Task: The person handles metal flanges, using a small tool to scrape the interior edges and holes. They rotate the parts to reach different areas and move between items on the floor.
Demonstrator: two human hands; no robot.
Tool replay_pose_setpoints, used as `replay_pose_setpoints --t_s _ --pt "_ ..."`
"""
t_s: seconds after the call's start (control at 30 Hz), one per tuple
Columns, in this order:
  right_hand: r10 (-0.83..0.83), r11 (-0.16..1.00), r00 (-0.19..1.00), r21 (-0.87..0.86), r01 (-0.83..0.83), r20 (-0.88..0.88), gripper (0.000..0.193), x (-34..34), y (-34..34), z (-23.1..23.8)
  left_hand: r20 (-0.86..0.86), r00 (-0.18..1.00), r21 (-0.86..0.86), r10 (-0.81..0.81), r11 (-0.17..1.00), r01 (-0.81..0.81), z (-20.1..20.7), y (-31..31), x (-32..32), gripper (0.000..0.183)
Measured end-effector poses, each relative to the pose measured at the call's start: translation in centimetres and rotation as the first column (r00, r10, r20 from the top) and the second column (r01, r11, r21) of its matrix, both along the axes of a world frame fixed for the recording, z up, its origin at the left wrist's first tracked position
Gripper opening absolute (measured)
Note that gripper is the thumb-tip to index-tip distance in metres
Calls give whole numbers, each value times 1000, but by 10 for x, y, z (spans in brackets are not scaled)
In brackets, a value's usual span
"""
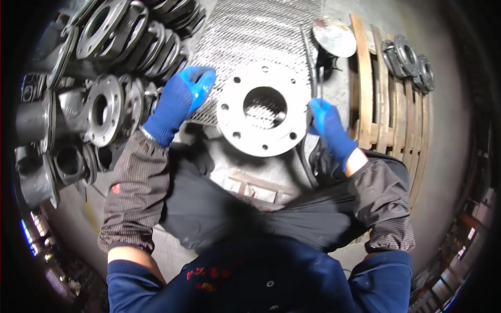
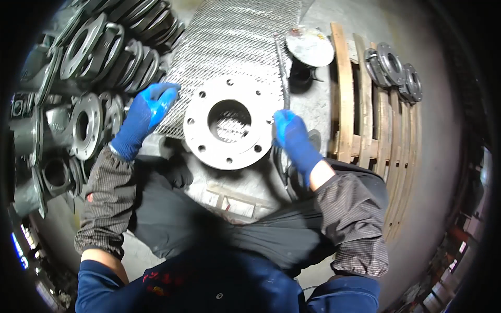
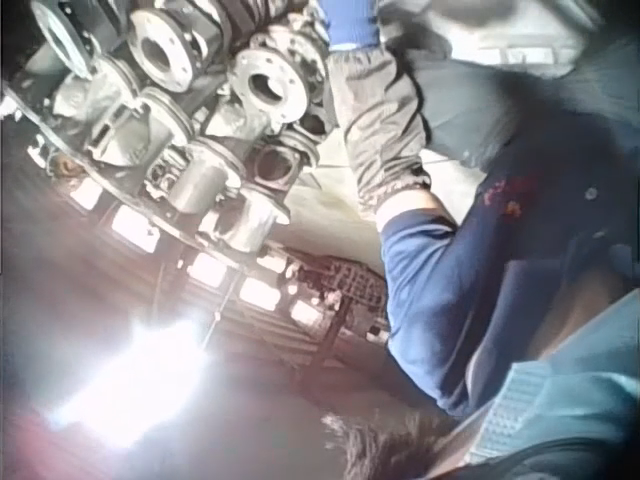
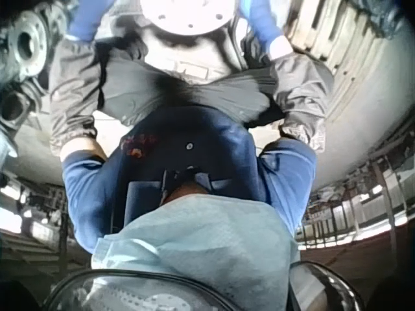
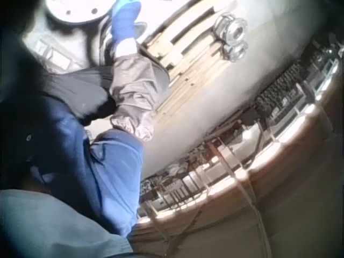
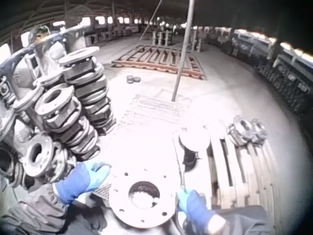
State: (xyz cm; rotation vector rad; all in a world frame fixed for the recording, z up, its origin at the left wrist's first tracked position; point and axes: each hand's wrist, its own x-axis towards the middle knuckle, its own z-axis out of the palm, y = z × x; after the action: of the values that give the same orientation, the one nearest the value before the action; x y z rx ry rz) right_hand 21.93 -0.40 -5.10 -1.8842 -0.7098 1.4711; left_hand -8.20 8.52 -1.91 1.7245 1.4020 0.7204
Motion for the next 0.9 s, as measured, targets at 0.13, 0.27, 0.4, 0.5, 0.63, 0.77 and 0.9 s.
replay_pose_setpoints --t_s 0.13,0.27,0.4,0.5,0.63,0.77,0.9 --pt "-67 998 995 -9 67 -69 21 -17 7 9 -14 1000 -79 27 996 -28 -16 2 19 38" --pt "-53 991 999 125 53 -9 22 -12 27 -14 -180 984 -157 -12 987 -17 -32 8 31 46" --pt "-86 978 996 190 91 -35 18 -16 57 7 -240 971 -185 26 980 -71 -35 11 27 40" --pt "-33 967 999 253 38 -22 21 -11 74 1 -159 985 -313 61 943 -109 -61 8 7 37" --pt "-48 989 998 140 41 50 26 -10 72 14 -189 942 119 -278 946 303 -79 8 -20 27" --pt "-19 994 998 112 13 54 27 5 60 15 -127 992 -3 -27 1000 27 -59 26 -13 35" --pt "63 995 993 -77 -55 99 36 4 45 25 -193 981 -156 -17 988 -13 -19 32 10 48"
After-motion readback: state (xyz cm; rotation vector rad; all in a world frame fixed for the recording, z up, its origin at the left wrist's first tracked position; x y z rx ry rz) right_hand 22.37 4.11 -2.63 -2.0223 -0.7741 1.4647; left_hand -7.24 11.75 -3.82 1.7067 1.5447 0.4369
